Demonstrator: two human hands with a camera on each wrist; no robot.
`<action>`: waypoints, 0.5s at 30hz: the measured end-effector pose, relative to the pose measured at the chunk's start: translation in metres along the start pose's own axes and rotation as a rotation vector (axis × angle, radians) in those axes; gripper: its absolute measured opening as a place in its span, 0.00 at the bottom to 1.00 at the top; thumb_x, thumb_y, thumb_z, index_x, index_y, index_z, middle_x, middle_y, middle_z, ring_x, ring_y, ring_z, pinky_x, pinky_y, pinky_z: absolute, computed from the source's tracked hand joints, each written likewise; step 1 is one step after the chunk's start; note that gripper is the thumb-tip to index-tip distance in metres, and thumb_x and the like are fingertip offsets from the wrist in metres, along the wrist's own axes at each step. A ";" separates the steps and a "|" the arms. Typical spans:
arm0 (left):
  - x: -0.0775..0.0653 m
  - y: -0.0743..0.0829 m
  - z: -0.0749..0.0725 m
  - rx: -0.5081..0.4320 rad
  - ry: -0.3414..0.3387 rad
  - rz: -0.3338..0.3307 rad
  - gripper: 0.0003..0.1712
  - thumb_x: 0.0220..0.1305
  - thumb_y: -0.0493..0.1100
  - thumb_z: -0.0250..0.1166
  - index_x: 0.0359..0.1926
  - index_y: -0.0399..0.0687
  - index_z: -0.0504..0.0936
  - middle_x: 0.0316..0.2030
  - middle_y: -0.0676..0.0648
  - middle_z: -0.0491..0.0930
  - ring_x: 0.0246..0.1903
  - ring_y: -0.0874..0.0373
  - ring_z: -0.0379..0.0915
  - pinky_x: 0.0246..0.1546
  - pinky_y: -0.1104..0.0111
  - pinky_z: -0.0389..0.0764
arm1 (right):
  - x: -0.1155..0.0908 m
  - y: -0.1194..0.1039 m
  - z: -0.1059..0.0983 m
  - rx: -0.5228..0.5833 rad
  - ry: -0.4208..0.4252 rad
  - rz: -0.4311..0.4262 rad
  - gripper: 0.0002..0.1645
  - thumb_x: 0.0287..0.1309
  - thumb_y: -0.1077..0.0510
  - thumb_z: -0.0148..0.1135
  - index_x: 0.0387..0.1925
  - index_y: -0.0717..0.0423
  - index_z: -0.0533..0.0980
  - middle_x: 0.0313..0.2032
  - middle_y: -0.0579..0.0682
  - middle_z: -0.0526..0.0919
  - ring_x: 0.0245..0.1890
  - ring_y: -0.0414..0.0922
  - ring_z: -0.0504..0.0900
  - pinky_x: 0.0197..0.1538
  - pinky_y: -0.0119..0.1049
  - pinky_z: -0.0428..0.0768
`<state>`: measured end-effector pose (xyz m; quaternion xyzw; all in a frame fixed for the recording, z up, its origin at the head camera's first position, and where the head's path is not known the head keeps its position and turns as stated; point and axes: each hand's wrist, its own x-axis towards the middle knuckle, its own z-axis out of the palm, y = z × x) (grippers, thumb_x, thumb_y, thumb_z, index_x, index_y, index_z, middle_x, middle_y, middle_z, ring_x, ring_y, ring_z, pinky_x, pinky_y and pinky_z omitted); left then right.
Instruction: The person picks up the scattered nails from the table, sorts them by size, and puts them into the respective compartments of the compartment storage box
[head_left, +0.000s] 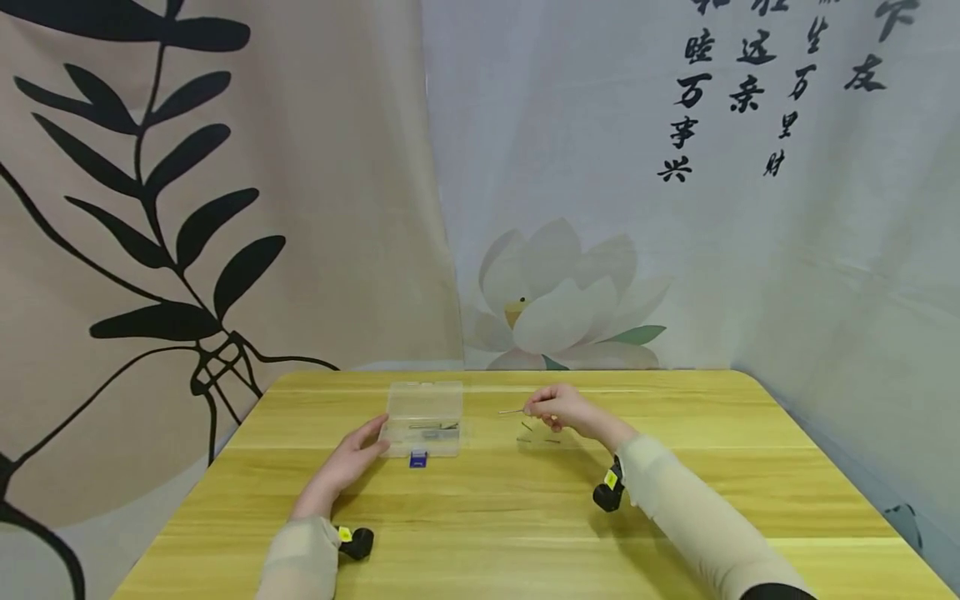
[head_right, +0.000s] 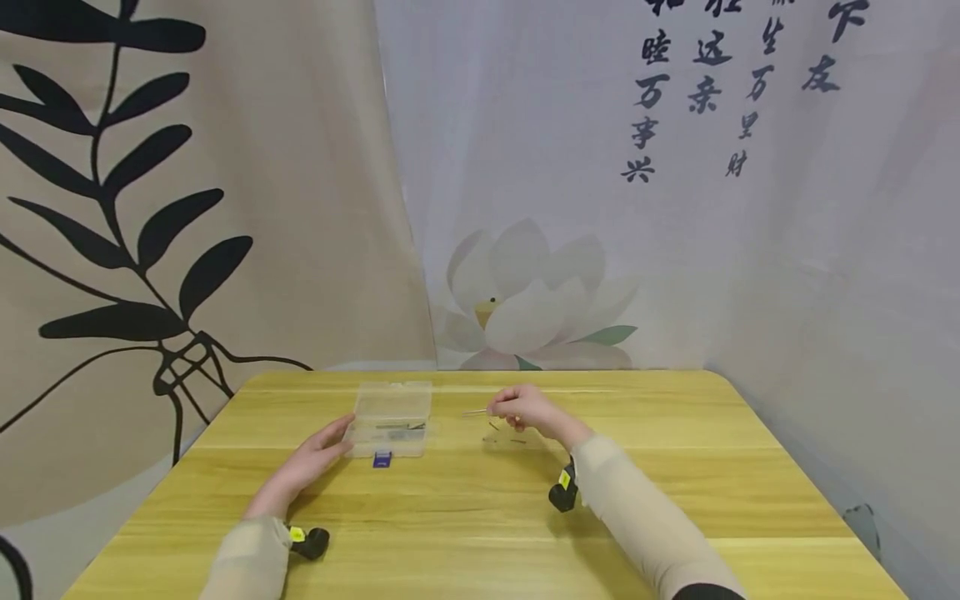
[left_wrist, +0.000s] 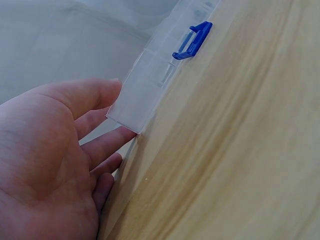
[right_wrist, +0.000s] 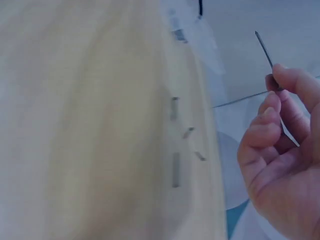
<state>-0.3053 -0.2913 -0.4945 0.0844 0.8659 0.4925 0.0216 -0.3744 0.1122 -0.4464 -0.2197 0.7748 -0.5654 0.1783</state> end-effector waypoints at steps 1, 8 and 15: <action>0.000 0.000 0.000 -0.002 0.000 -0.001 0.34 0.74 0.45 0.53 0.75 0.43 0.54 0.72 0.34 0.52 0.71 0.36 0.44 0.68 0.43 0.45 | 0.001 -0.004 -0.002 -0.016 0.009 -0.010 0.14 0.65 0.59 0.60 0.41 0.69 0.78 0.23 0.49 0.72 0.18 0.41 0.62 0.25 0.39 0.62; 0.000 0.001 0.002 0.000 -0.003 -0.009 0.34 0.74 0.45 0.54 0.75 0.44 0.54 0.72 0.34 0.52 0.71 0.36 0.44 0.68 0.42 0.46 | 0.008 -0.028 -0.013 -0.059 0.063 -0.045 0.12 0.64 0.59 0.61 0.41 0.66 0.81 0.28 0.51 0.76 0.18 0.40 0.63 0.26 0.35 0.65; -0.001 0.002 0.002 0.001 -0.001 -0.001 0.33 0.74 0.44 0.53 0.75 0.42 0.54 0.72 0.33 0.52 0.70 0.37 0.46 0.68 0.44 0.47 | 0.013 -0.043 -0.013 -0.095 0.065 -0.077 0.11 0.64 0.57 0.62 0.41 0.62 0.82 0.21 0.48 0.71 0.19 0.44 0.62 0.29 0.35 0.68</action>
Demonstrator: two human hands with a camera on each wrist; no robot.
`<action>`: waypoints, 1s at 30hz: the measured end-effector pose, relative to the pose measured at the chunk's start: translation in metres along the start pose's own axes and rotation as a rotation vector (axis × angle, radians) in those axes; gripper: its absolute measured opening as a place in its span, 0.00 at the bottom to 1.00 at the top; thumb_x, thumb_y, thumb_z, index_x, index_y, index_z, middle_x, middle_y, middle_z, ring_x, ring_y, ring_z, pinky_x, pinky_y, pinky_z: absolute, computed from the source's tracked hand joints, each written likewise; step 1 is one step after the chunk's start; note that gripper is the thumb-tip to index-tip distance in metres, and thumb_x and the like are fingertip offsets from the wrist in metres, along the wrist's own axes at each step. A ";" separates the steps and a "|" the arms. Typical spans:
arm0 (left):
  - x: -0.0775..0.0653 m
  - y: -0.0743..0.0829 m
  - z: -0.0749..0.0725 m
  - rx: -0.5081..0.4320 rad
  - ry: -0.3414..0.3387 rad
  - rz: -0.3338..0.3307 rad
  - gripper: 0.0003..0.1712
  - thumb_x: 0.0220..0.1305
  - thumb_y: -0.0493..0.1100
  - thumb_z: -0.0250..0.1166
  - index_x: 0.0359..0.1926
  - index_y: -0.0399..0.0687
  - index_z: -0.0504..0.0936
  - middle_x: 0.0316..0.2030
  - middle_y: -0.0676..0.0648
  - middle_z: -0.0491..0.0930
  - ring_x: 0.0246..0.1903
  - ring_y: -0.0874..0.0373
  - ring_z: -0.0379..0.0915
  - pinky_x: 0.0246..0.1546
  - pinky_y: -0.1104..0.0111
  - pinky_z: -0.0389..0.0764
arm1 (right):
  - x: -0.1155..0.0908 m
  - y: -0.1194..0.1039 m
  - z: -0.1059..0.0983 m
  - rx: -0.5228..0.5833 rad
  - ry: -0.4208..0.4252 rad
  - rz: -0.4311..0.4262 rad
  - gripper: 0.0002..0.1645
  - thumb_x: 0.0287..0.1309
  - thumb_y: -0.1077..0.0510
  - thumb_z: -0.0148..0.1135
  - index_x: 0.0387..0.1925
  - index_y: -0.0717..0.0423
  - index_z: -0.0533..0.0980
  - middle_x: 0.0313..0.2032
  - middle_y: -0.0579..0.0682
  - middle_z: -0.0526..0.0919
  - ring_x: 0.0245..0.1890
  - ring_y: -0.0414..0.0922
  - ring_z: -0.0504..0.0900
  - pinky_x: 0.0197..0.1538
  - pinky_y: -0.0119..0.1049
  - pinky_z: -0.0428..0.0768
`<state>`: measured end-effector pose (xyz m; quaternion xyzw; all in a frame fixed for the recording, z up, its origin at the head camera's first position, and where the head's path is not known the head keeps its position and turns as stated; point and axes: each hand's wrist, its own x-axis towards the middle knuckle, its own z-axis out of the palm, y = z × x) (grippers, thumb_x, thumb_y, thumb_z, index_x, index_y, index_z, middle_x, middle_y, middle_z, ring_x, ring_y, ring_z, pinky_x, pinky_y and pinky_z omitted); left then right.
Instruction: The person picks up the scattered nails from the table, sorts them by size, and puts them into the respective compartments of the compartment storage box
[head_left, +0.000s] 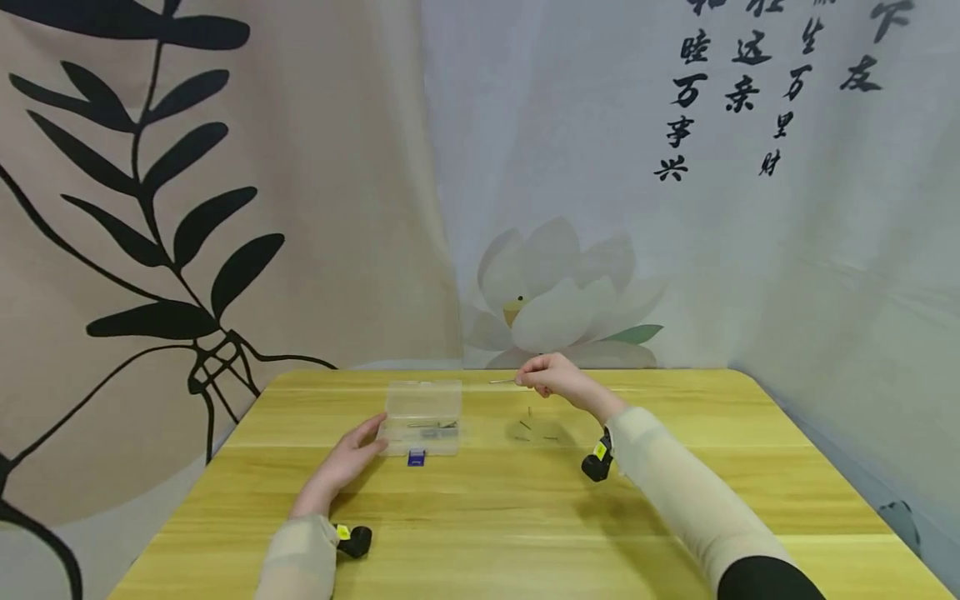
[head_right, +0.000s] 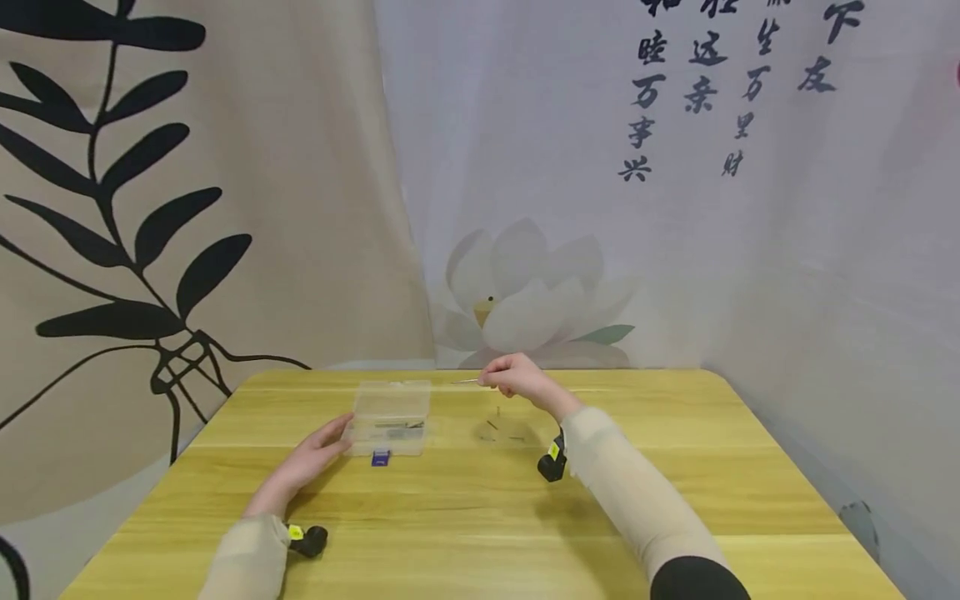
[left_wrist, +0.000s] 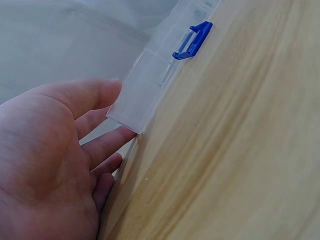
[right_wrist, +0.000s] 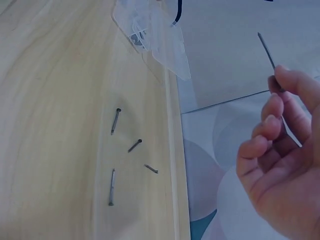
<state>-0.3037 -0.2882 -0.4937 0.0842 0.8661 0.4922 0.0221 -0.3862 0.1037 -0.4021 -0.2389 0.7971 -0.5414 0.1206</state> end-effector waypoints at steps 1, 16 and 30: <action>0.000 0.000 -0.001 -0.005 0.001 -0.002 0.33 0.74 0.43 0.53 0.75 0.42 0.54 0.71 0.33 0.52 0.70 0.37 0.46 0.68 0.45 0.47 | 0.002 -0.001 0.001 -0.002 -0.002 -0.002 0.12 0.64 0.57 0.62 0.41 0.62 0.82 0.19 0.48 0.70 0.19 0.45 0.62 0.30 0.36 0.68; 0.000 -0.003 -0.004 -0.018 0.009 0.024 0.35 0.73 0.44 0.55 0.74 0.40 0.54 0.71 0.31 0.53 0.70 0.35 0.46 0.68 0.43 0.48 | 0.040 0.005 0.039 -0.021 0.032 -0.026 0.12 0.64 0.59 0.61 0.42 0.64 0.82 0.24 0.45 0.75 0.18 0.43 0.63 0.29 0.36 0.69; 0.000 -0.002 0.000 -0.020 0.030 -0.001 0.34 0.72 0.44 0.56 0.74 0.43 0.56 0.71 0.34 0.54 0.70 0.36 0.48 0.68 0.44 0.48 | 0.061 0.004 0.091 -0.176 0.104 -0.024 0.09 0.60 0.56 0.65 0.38 0.57 0.86 0.41 0.47 0.86 0.46 0.45 0.80 0.52 0.46 0.78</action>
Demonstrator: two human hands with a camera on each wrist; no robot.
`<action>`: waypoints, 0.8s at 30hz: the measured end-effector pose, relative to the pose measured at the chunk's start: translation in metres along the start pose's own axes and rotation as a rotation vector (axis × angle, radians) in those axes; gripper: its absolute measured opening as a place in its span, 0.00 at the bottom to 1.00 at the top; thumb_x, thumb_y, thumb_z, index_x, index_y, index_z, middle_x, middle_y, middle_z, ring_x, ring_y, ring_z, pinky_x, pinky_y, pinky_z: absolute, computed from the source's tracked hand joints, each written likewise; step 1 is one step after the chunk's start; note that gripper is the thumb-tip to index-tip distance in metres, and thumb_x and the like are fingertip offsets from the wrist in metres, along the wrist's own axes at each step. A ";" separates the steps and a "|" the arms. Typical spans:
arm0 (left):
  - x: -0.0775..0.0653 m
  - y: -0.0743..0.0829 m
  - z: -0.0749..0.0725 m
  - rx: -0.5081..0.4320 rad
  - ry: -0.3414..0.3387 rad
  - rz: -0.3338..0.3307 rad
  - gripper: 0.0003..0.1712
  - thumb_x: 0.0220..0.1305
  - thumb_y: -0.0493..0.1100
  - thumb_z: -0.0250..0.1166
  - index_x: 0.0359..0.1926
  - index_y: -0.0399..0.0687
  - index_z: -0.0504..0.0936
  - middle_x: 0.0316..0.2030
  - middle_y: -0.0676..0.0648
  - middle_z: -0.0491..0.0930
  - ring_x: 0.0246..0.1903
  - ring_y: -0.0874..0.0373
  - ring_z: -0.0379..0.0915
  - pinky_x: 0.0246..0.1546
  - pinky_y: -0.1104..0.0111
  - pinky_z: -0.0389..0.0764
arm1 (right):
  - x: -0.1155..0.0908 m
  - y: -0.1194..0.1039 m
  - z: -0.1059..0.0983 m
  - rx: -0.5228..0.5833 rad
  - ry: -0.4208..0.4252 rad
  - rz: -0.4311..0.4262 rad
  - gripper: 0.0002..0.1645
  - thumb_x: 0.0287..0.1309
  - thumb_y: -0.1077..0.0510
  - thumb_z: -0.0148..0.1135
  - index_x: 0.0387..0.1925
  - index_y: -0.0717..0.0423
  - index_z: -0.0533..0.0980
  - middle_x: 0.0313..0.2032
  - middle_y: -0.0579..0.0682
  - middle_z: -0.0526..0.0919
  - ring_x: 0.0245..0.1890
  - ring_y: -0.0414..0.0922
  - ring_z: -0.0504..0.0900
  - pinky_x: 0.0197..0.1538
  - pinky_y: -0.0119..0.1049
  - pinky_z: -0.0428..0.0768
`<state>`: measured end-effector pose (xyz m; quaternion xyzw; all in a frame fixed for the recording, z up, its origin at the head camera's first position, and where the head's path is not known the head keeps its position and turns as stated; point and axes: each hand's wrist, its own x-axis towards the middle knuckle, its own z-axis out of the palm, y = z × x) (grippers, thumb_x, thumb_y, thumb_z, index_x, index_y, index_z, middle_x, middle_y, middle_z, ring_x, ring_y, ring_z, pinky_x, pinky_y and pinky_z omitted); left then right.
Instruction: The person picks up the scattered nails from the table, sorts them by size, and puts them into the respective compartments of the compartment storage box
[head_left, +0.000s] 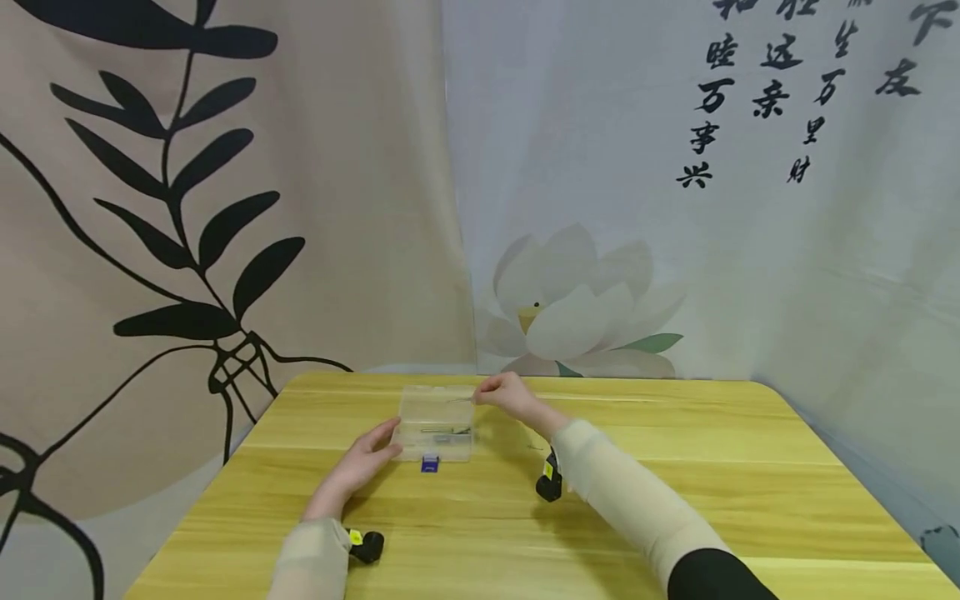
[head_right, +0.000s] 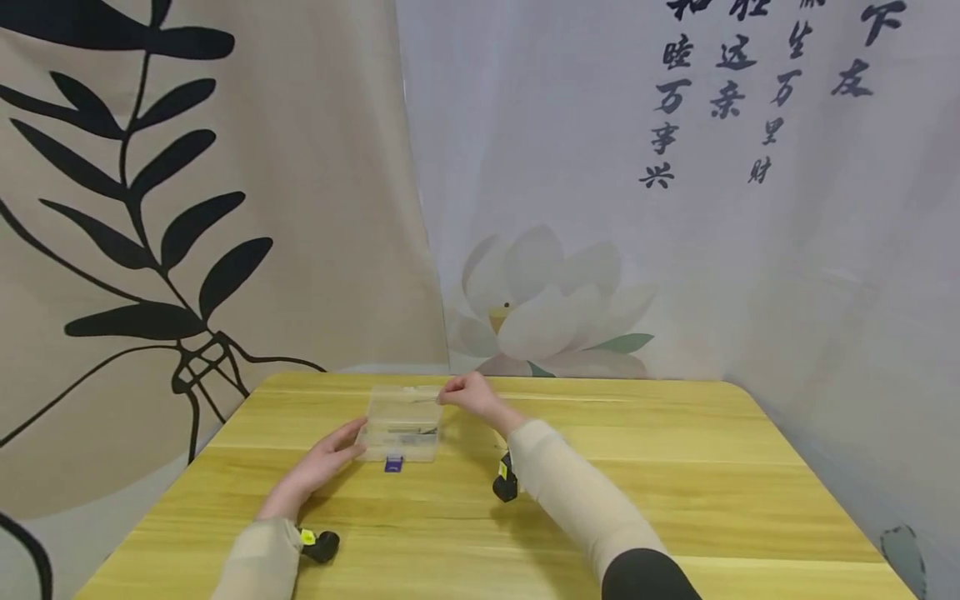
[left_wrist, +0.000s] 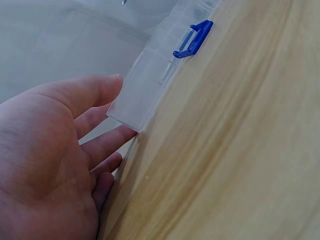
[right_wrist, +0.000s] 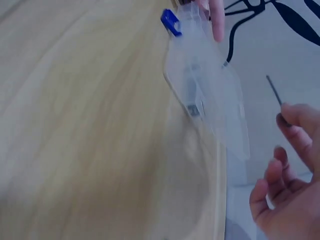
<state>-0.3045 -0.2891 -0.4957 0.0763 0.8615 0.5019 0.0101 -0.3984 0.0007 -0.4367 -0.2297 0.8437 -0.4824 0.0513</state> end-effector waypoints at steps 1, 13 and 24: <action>0.000 0.000 0.000 0.009 -0.002 0.006 0.34 0.72 0.44 0.56 0.74 0.42 0.56 0.71 0.33 0.54 0.70 0.35 0.48 0.68 0.43 0.49 | 0.001 -0.002 0.003 -0.017 0.007 0.005 0.09 0.60 0.56 0.65 0.37 0.57 0.86 0.40 0.47 0.86 0.44 0.45 0.81 0.51 0.45 0.78; -0.002 0.002 -0.001 -0.015 -0.002 0.010 0.33 0.72 0.42 0.56 0.74 0.40 0.56 0.71 0.33 0.54 0.70 0.36 0.48 0.68 0.44 0.49 | 0.009 -0.007 0.034 -0.114 0.000 -0.019 0.05 0.55 0.60 0.68 0.29 0.57 0.86 0.29 0.44 0.86 0.29 0.36 0.76 0.35 0.31 0.75; 0.000 -0.002 -0.002 -0.001 -0.004 -0.010 0.34 0.73 0.44 0.55 0.74 0.44 0.56 0.72 0.35 0.54 0.70 0.37 0.47 0.68 0.44 0.48 | 0.013 -0.013 0.050 -0.228 -0.036 -0.060 0.04 0.53 0.59 0.69 0.27 0.57 0.86 0.26 0.44 0.86 0.24 0.34 0.75 0.33 0.29 0.76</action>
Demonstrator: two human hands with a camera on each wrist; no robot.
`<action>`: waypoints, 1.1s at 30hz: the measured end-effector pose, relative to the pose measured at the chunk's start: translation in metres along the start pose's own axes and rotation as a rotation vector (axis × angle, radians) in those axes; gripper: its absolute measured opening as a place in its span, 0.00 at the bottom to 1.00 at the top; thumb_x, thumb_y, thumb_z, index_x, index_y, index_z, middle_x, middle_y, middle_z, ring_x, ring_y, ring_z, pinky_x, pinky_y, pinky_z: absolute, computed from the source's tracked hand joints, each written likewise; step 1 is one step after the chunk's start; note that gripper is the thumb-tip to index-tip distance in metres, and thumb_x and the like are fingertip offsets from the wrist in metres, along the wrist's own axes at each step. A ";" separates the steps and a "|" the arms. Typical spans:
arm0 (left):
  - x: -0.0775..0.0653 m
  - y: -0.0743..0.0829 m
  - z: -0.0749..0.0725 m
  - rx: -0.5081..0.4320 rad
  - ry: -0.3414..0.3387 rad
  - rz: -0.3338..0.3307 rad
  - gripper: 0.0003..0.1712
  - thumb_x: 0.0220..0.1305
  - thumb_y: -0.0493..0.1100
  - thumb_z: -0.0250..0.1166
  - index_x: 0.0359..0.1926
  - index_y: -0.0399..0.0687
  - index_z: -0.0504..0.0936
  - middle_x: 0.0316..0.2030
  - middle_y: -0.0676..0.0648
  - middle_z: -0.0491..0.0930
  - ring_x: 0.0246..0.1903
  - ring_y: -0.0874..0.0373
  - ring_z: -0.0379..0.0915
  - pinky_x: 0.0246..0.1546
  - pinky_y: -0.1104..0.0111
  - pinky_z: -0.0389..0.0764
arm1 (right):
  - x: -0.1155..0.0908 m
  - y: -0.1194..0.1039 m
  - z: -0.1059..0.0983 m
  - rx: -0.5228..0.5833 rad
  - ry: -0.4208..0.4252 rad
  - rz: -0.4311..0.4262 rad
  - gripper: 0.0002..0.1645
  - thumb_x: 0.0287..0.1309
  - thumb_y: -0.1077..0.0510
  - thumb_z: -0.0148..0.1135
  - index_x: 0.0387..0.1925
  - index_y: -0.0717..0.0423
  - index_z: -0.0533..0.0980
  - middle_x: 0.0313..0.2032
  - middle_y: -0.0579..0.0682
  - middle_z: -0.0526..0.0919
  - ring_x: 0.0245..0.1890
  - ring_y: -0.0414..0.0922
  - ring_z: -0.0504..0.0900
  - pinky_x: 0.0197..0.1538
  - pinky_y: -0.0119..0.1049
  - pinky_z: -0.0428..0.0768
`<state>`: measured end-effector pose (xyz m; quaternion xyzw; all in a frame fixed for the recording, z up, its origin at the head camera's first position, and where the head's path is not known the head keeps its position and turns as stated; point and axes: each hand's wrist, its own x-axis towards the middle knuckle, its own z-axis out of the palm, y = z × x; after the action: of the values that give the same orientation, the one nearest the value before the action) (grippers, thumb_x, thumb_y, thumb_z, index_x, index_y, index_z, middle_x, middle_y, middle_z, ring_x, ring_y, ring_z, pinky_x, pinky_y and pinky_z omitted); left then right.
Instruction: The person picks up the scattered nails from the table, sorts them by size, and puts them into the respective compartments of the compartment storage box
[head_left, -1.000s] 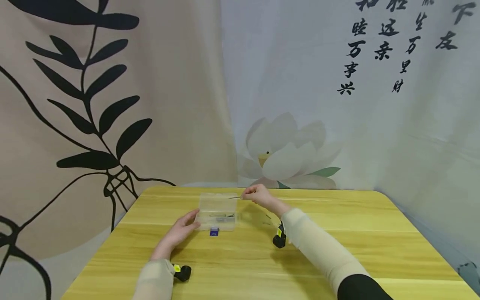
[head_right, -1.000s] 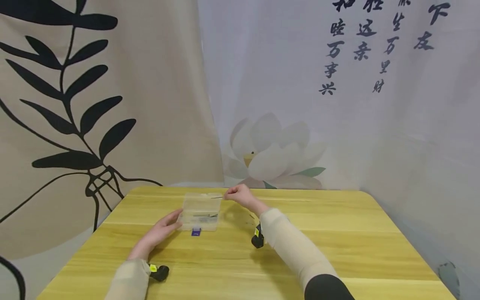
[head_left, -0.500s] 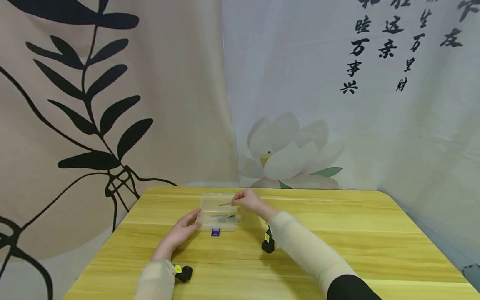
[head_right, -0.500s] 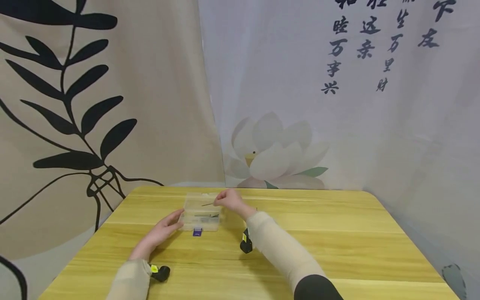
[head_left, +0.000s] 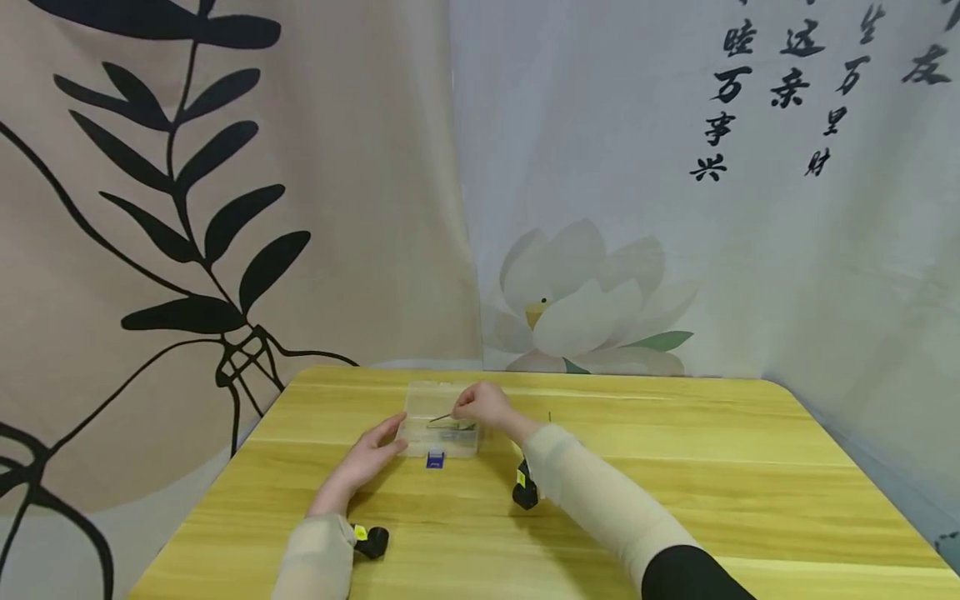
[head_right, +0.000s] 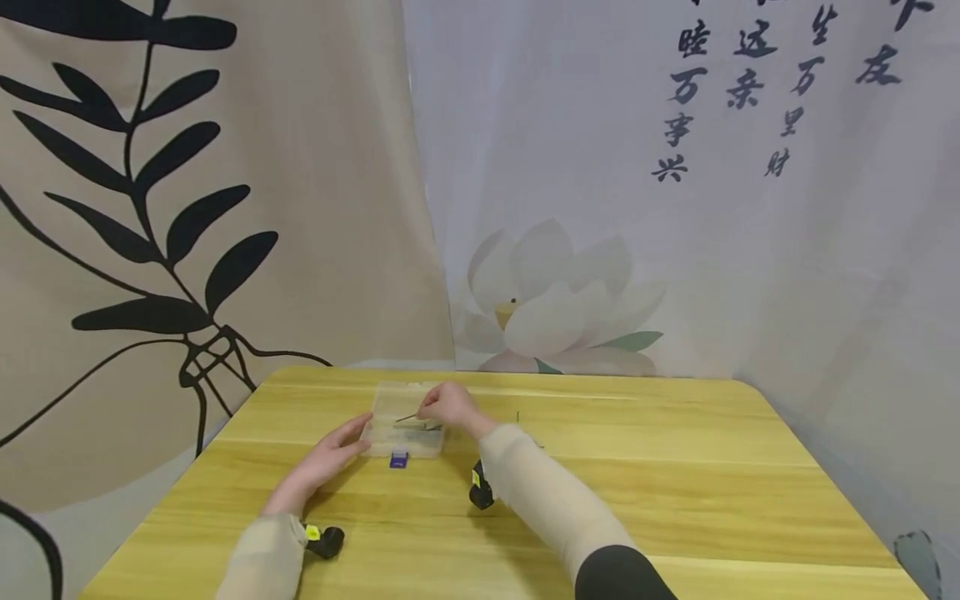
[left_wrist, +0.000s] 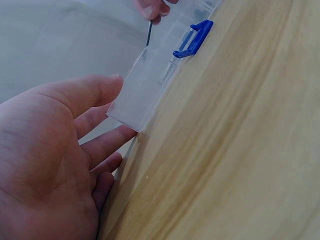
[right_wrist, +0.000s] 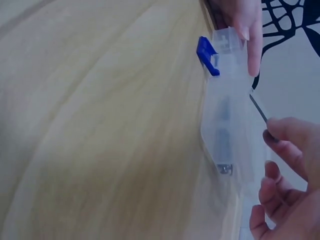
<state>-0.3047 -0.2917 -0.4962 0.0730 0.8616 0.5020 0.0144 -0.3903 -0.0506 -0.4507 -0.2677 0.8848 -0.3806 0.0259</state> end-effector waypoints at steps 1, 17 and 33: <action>0.000 0.000 0.000 0.002 -0.001 0.002 0.34 0.73 0.44 0.55 0.74 0.43 0.56 0.72 0.35 0.54 0.70 0.37 0.47 0.68 0.44 0.48 | 0.000 0.000 0.001 -0.005 0.000 0.000 0.04 0.53 0.59 0.69 0.27 0.56 0.86 0.25 0.43 0.85 0.23 0.34 0.74 0.31 0.29 0.75; -0.002 0.006 0.001 -0.004 0.001 0.023 0.34 0.73 0.44 0.55 0.74 0.42 0.56 0.71 0.33 0.55 0.70 0.36 0.47 0.68 0.43 0.49 | -0.003 -0.005 0.008 -0.037 -0.003 -0.024 0.05 0.54 0.62 0.67 0.25 0.56 0.85 0.20 0.42 0.82 0.19 0.36 0.71 0.26 0.28 0.73; 0.001 0.000 0.001 0.004 -0.002 0.009 0.33 0.73 0.43 0.55 0.74 0.43 0.56 0.72 0.35 0.54 0.71 0.38 0.45 0.68 0.44 0.47 | -0.002 0.006 -0.009 -0.046 0.022 -0.007 0.06 0.60 0.57 0.65 0.32 0.55 0.85 0.29 0.44 0.85 0.25 0.37 0.76 0.30 0.31 0.76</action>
<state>-0.3053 -0.2911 -0.4964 0.0774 0.8622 0.5005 0.0127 -0.3935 -0.0402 -0.4491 -0.2670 0.8927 -0.3630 0.0088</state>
